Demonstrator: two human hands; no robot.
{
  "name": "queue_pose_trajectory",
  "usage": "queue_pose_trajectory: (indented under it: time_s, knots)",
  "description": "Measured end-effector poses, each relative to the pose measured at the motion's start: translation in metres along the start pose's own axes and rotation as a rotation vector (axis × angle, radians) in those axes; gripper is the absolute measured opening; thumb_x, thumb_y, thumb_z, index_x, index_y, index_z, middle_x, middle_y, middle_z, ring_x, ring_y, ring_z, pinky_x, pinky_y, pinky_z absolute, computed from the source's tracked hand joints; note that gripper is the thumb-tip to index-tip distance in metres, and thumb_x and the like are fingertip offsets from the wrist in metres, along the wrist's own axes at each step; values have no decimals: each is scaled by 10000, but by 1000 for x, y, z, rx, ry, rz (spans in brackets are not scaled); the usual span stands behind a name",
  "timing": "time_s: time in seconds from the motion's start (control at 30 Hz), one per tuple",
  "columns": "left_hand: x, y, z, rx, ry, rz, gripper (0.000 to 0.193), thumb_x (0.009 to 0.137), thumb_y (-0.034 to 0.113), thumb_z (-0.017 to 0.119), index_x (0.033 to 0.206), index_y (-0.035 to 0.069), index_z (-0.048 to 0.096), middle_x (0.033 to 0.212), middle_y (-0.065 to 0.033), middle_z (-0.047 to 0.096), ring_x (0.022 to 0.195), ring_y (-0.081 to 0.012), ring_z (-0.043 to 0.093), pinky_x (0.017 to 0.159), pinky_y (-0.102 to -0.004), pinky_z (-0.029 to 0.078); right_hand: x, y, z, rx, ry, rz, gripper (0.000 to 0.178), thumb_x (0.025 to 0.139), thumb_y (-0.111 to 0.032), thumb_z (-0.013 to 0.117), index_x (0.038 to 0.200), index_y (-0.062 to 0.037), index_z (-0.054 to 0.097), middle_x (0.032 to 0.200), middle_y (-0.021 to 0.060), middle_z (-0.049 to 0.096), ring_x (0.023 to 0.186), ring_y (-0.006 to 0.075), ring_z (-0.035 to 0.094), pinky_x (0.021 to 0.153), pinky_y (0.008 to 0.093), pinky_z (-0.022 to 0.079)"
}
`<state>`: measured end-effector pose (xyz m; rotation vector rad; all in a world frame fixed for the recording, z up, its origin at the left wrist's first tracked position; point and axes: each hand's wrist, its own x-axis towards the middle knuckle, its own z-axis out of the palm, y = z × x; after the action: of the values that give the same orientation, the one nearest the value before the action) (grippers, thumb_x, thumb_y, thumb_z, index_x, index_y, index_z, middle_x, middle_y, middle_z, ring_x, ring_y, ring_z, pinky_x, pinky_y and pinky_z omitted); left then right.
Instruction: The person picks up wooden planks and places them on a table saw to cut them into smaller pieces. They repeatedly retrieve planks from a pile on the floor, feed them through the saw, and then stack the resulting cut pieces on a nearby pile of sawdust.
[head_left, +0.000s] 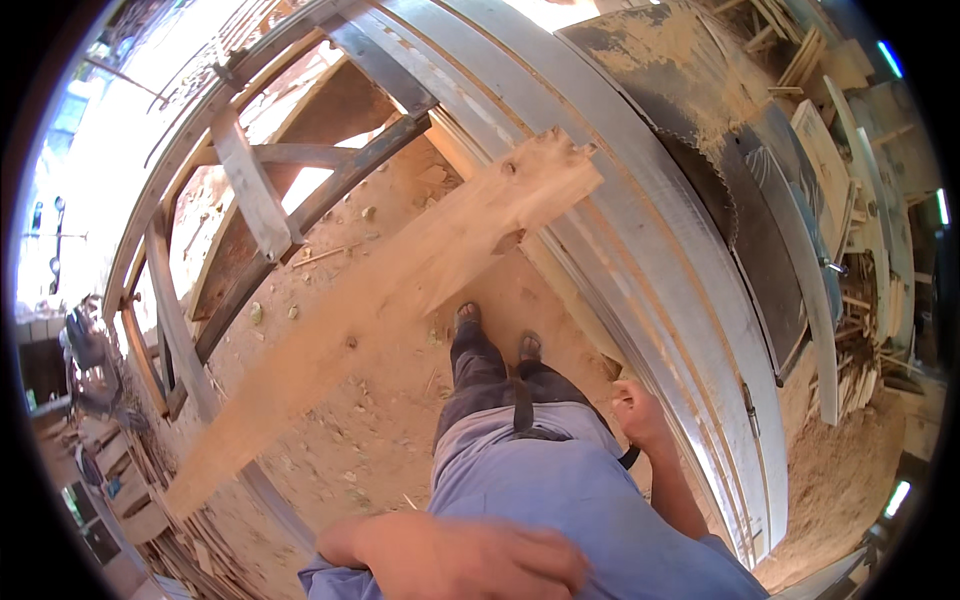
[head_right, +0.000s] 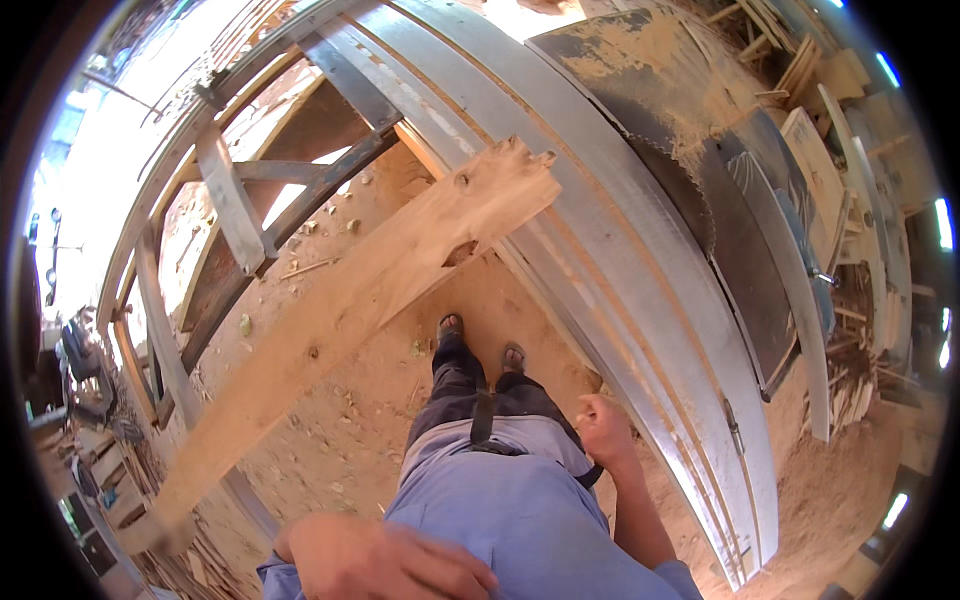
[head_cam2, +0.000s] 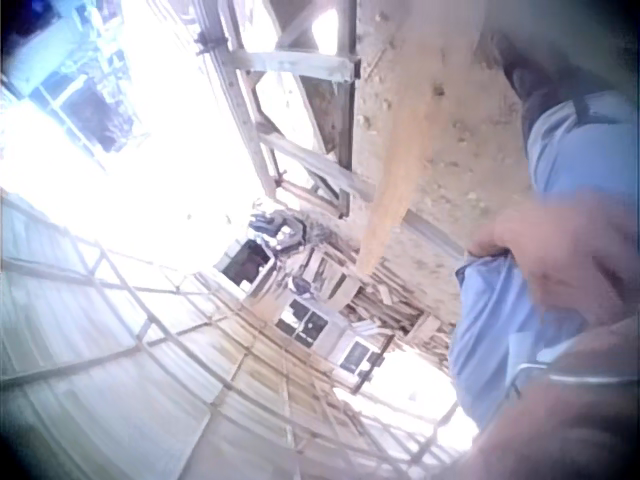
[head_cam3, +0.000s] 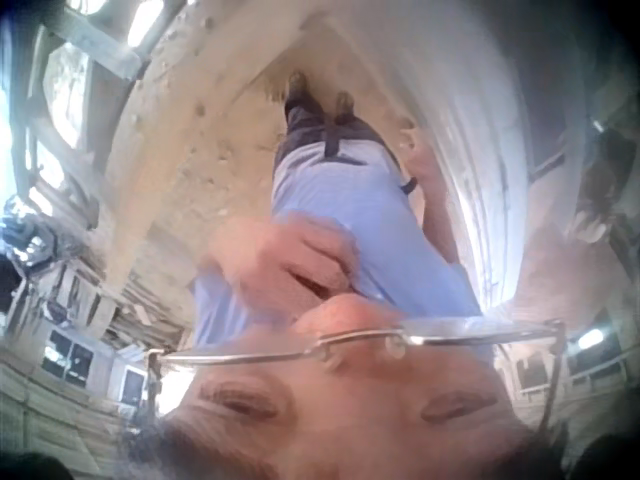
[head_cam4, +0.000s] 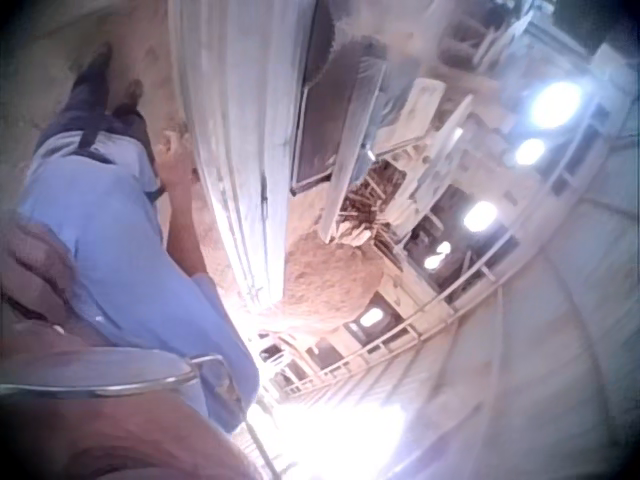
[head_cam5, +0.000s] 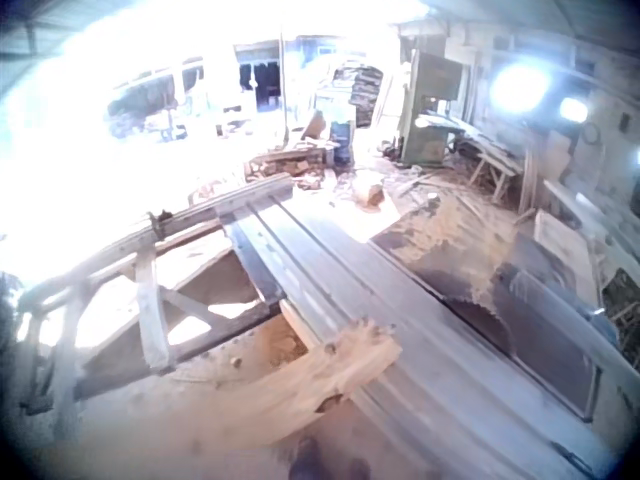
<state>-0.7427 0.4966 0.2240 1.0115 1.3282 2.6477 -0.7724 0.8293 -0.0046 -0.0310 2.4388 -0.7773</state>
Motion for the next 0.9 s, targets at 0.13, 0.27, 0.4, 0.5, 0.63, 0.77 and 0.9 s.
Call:
queue_pose_trajectory:
  time_s: [0.13,0.27,0.4,0.5,0.63,0.77,0.9]
  knots:
    - [-18,-5,-103,278,117,-303,241,860,108,723,1039,-51,691,1006,-303,684,946,-470,665,855,-503,543,2,-44,15,-150,-121,-97,375,870,-150,639,1216,-6,646,1173,244,683,1112,416,638,968,489,505]
    - [-24,-44,-182,1410,262,-521,444,821,108,736,1228,-29,625,1328,-257,548,1235,-458,513,1052,-525,424,-7,-58,31,-60,-41,20,398,876,-123,633,1257,-5,626,1210,238,664,1115,412,636,971,460,507]
    - [-48,-83,-234,1638,145,-689,631,869,201,706,1416,-11,475,1456,-277,418,1325,-471,407,1095,-544,342,-28,-52,51,0,38,134,416,868,-114,635,1265,7,622,1211,237,665,1111,410,641,970,464,511]
    - [-44,-92,-235,1682,74,-764,657,884,248,689,1436,-17,452,1308,-286,479,1206,-454,463,1023,-542,374,-55,-49,69,26,88,216,419,864,-109,638,1265,11,622,1209,243,664,1108,408,647,962,463,516]
    - [-44,-86,-233,1731,59,-735,639,906,263,667,1443,-11,458,1166,-258,486,1095,-425,475,973,-536,382,-79,-49,104,74,158,260,413,865,-107,629,1264,3,625,1197,255,664,1103,412,650,956,465,519]
    - [-45,-89,-219,1758,20,-720,600,935,278,637,1437,-6,472,1120,-231,495,1078,-412,477,961,-518,388,-103,-56,129,212,214,320,406,860,-102,596,1255,-15,632,1175,257,669,1089,420,648,939,474,524]
    - [-60,-97,-183,1795,-142,-545,536,967,295,593,1397,-9,494,1071,-234,526,1044,-414,502,923,-513,418,-170,-42,183,336,476,311,410,831,-111,596,1229,-28,643,1120,249,682,1050,428,650,897,490,532]
